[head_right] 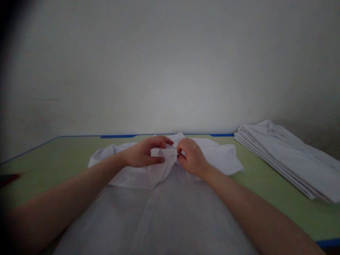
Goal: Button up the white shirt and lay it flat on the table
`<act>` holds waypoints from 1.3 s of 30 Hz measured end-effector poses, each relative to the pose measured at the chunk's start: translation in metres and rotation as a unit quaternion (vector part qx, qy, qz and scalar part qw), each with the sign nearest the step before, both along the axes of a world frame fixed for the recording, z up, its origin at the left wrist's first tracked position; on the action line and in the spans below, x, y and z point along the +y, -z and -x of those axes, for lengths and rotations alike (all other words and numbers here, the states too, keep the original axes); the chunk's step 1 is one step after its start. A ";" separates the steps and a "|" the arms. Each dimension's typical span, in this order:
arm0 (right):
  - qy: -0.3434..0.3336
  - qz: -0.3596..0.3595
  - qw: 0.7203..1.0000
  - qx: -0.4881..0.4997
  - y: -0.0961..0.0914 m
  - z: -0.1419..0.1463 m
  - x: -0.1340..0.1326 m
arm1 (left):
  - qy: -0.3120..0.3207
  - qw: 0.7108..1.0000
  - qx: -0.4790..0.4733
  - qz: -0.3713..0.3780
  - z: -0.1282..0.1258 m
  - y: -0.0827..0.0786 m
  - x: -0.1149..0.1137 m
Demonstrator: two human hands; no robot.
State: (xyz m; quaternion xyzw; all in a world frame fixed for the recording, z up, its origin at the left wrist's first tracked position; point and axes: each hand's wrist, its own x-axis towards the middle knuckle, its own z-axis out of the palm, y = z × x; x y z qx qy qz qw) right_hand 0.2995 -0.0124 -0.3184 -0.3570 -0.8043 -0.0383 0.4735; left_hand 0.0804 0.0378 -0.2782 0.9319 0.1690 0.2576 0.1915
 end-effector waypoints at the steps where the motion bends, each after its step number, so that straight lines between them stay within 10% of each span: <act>1: -0.003 0.001 1.000 0.003 -0.001 0.000 0.000 | 0.007 1.000 0.000 -0.005 0.002 -0.003 0.000; 11: -0.102 0.072 0.991 0.043 -0.009 0.004 -0.004 | -0.007 1.000 -0.015 -0.008 0.008 -0.011 0.006; 20: -0.052 0.122 0.988 0.079 -0.014 0.005 -0.008 | 0.165 0.981 -0.089 0.052 0.006 -0.022 -0.007; 33: -0.190 0.260 0.924 0.207 -0.020 0.004 -0.012 | 0.026 0.999 -0.029 0.009 0.004 -0.023 -0.008; 39: -0.141 0.299 0.924 0.191 -0.018 0.007 -0.009 | 0.065 0.997 -0.041 0.031 0.003 -0.025 -0.009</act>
